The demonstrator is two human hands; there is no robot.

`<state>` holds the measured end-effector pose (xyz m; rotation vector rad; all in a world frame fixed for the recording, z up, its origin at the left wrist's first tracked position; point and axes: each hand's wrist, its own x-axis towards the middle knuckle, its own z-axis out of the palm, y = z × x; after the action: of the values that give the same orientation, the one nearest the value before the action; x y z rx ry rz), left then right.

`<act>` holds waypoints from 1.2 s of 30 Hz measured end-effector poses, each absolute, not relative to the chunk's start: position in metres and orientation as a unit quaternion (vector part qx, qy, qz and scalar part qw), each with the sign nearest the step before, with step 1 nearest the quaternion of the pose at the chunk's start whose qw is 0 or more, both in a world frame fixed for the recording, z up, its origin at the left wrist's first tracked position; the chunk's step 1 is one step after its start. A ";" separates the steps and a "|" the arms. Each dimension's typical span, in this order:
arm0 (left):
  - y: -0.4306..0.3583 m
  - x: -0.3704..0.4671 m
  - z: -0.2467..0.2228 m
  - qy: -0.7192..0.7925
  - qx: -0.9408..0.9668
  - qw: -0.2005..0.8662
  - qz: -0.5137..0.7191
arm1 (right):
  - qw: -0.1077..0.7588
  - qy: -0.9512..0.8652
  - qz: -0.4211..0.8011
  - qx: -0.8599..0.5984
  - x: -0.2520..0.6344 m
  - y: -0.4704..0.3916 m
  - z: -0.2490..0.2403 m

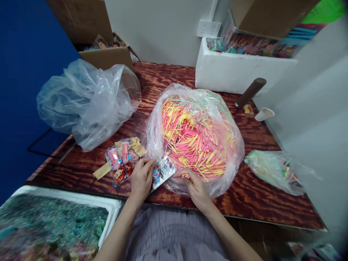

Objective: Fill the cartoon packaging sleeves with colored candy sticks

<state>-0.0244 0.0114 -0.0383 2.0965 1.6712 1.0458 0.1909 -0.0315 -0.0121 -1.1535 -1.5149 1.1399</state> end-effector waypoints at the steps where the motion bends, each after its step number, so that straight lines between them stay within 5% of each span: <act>1: 0.011 -0.025 -0.037 0.577 0.713 0.127 0.377 | 0.448 -0.612 0.459 -0.463 0.191 -0.031 -0.013; 9: 0.011 -0.029 -0.011 0.595 0.627 0.195 0.464 | 0.447 -0.612 0.461 -0.462 0.186 -0.037 -0.015; 15: 0.008 -0.038 -0.011 0.601 0.555 0.315 0.481 | 0.365 -0.629 0.355 -0.587 0.231 -0.035 -0.013; 18: 0.007 -0.038 -0.013 0.605 0.506 0.358 0.500 | 0.270 -0.634 0.241 -0.684 0.263 -0.026 -0.006; 23: 0.006 -0.022 -0.006 0.598 0.508 0.372 0.495 | -0.008 -0.699 0.138 -0.702 0.256 -0.018 -0.001; 26: 0.005 -0.014 -0.002 0.565 0.543 0.384 0.488 | -0.060 -0.711 0.125 -0.689 0.250 -0.018 -0.003; 30: 0.002 -0.009 -0.001 0.532 0.564 0.422 0.470 | 0.088 -0.680 0.214 -0.696 0.273 -0.017 -0.005; 36: -0.002 0.003 0.001 0.475 0.589 0.475 0.450 | 0.415 -0.385 0.608 -0.556 0.270 -0.009 0.009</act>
<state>0.0032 -0.0020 0.0010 1.4394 1.1618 1.0996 0.2703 -0.0092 0.0091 -1.3966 -0.9679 1.5280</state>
